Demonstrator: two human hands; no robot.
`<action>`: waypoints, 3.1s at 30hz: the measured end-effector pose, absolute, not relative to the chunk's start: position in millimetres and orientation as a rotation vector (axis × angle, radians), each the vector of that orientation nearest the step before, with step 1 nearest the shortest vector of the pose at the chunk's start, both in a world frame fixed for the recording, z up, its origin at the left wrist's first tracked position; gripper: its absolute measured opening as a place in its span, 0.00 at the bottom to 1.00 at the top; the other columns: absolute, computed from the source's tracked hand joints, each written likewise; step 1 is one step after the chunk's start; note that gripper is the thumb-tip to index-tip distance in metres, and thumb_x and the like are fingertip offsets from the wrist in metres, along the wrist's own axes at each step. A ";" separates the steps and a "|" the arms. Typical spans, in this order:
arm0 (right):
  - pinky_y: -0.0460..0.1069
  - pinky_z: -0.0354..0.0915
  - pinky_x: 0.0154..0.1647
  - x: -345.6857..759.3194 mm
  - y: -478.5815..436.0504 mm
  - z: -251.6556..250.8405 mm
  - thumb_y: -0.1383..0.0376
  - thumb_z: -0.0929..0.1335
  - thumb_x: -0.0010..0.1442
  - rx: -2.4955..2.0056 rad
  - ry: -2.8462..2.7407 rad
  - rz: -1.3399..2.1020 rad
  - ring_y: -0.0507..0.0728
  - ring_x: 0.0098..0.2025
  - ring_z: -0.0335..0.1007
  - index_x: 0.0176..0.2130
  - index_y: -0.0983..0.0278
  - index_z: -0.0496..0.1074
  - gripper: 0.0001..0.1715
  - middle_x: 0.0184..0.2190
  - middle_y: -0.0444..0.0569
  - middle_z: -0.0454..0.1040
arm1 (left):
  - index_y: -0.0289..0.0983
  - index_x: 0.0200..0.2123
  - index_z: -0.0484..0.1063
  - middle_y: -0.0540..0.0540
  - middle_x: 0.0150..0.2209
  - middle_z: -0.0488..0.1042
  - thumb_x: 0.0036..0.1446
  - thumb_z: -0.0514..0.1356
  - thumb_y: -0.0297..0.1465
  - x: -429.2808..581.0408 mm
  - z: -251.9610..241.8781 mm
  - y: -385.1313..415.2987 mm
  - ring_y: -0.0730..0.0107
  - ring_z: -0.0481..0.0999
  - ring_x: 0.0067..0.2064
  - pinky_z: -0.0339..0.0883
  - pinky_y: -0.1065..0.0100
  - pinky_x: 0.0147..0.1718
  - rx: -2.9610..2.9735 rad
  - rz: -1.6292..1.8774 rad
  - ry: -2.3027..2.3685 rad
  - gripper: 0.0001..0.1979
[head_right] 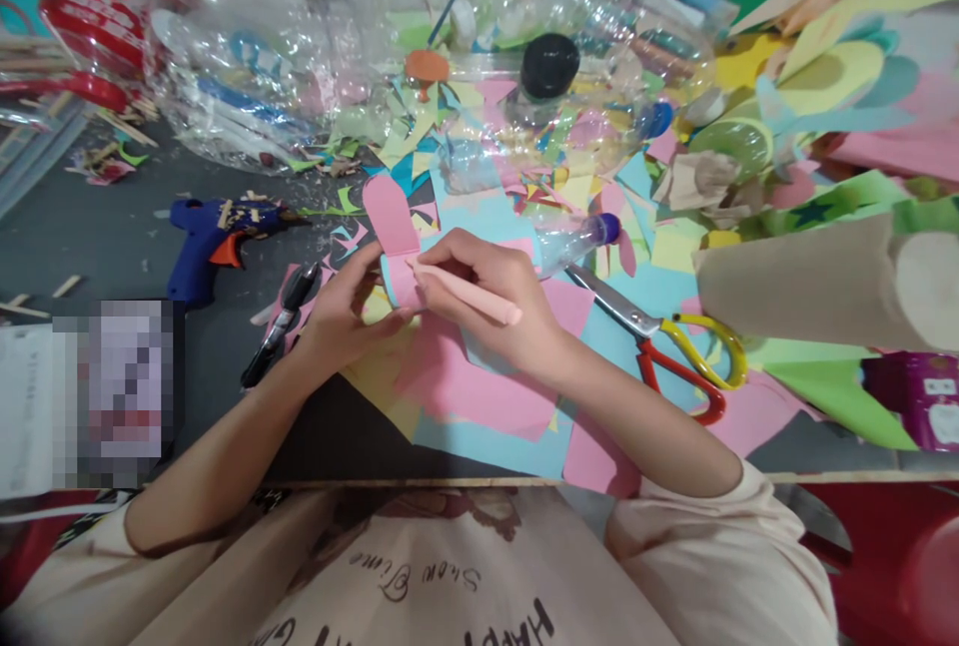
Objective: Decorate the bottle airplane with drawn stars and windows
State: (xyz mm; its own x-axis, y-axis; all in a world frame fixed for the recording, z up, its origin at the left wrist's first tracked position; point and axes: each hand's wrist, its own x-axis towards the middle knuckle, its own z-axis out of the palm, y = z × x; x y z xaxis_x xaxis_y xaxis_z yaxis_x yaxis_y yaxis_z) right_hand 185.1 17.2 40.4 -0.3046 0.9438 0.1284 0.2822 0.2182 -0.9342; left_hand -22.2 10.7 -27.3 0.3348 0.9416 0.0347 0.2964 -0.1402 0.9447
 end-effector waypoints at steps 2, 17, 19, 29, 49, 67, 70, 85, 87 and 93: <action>0.45 0.58 0.25 184.9 17.3 41.5 0.62 0.69 0.62 -1.125 -1.736 1.128 0.49 0.26 0.66 0.35 0.63 0.73 0.06 0.28 0.43 0.75 | 0.40 0.63 0.60 0.35 0.62 0.67 0.54 0.66 0.35 -22.2 -27.2 10.8 0.48 0.68 0.62 0.66 0.50 0.58 1.658 0.859 1.120 0.34; 0.45 0.55 0.22 181.7 13.3 50.1 0.66 0.68 0.57 -1.226 -1.884 1.173 0.49 0.23 0.66 0.26 0.65 0.73 0.09 0.23 0.45 0.75 | 0.40 0.62 0.61 0.37 0.61 0.68 0.55 0.66 0.38 -21.4 -26.5 11.0 0.51 0.70 0.59 0.67 0.55 0.56 1.700 0.851 1.156 0.33; 0.45 0.56 0.23 181.7 13.1 49.7 0.67 0.68 0.56 -1.240 -1.916 1.140 0.49 0.23 0.66 0.26 0.65 0.73 0.08 0.23 0.45 0.75 | 0.41 0.62 0.61 0.38 0.61 0.68 0.55 0.66 0.37 -21.7 -27.4 11.3 0.51 0.71 0.59 0.67 0.55 0.56 1.714 0.853 1.151 0.33; 0.46 0.61 0.25 183.8 17.9 41.0 0.65 0.69 0.59 -1.176 -1.656 1.061 0.50 0.25 0.67 0.30 0.62 0.73 0.06 0.24 0.42 0.74 | 0.40 0.63 0.60 0.35 0.61 0.67 0.55 0.66 0.35 -23.1 -26.9 10.0 0.48 0.70 0.60 0.67 0.51 0.56 1.732 0.873 1.111 0.34; 0.47 0.56 0.23 182.7 19.6 43.1 0.69 0.65 0.56 -1.211 -1.801 0.983 0.50 0.21 0.59 0.19 0.61 0.59 0.16 0.17 0.42 0.65 | 0.39 0.63 0.60 0.36 0.60 0.68 0.56 0.65 0.37 -21.9 -26.4 11.7 0.50 0.71 0.58 0.68 0.53 0.54 1.787 0.873 1.114 0.33; 0.46 0.59 0.26 183.8 19.9 43.4 0.65 0.68 0.58 -1.146 -1.740 1.108 0.51 0.26 0.67 0.27 0.62 0.73 0.08 0.24 0.43 0.75 | 0.39 0.62 0.60 0.35 0.60 0.68 0.56 0.65 0.36 -19.9 -24.7 10.6 0.49 0.70 0.59 0.68 0.52 0.56 1.710 0.846 1.134 0.32; 0.46 0.59 0.25 184.5 18.6 40.5 0.61 0.69 0.60 -1.135 -1.789 1.120 0.50 0.27 0.67 0.31 0.63 0.77 0.09 0.27 0.44 0.77 | 0.40 0.62 0.60 0.36 0.60 0.68 0.57 0.64 0.36 -20.6 -23.9 10.3 0.50 0.70 0.60 0.68 0.52 0.56 1.712 0.840 1.139 0.32; 0.46 0.53 0.22 184.3 20.2 42.6 0.66 0.64 0.58 -1.156 -1.863 1.112 0.49 0.22 0.60 0.22 0.63 0.67 0.14 0.19 0.43 0.70 | 0.39 0.63 0.59 0.35 0.60 0.68 0.58 0.65 0.38 -21.2 -23.9 10.5 0.52 0.72 0.58 0.68 0.54 0.56 1.725 0.849 1.113 0.33; 0.46 0.52 0.22 184.9 21.2 43.0 0.66 0.64 0.58 -1.152 -1.868 1.099 0.48 0.21 0.58 0.20 0.62 0.63 0.15 0.18 0.42 0.67 | 0.40 0.63 0.59 0.36 0.60 0.68 0.57 0.65 0.40 -20.9 -24.4 10.6 0.52 0.72 0.59 0.69 0.54 0.55 1.727 0.855 1.118 0.33; 0.46 0.50 0.21 185.4 23.5 43.0 0.68 0.63 0.54 -1.165 -1.855 1.041 0.47 0.20 0.54 0.18 0.61 0.57 0.16 0.15 0.40 0.61 | 0.40 0.63 0.60 0.36 0.61 0.68 0.56 0.66 0.39 -22.4 -27.4 11.0 0.51 0.71 0.58 0.68 0.53 0.56 1.752 0.868 1.115 0.34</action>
State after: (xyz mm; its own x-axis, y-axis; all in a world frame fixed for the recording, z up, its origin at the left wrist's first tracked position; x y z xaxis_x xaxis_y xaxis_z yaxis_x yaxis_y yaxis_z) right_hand 185.4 23.5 43.0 -0.3494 0.9264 0.1403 0.3630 0.2719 -0.8912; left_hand -22.4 11.0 -27.4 0.3579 0.9280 0.1040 0.3282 -0.2293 0.9164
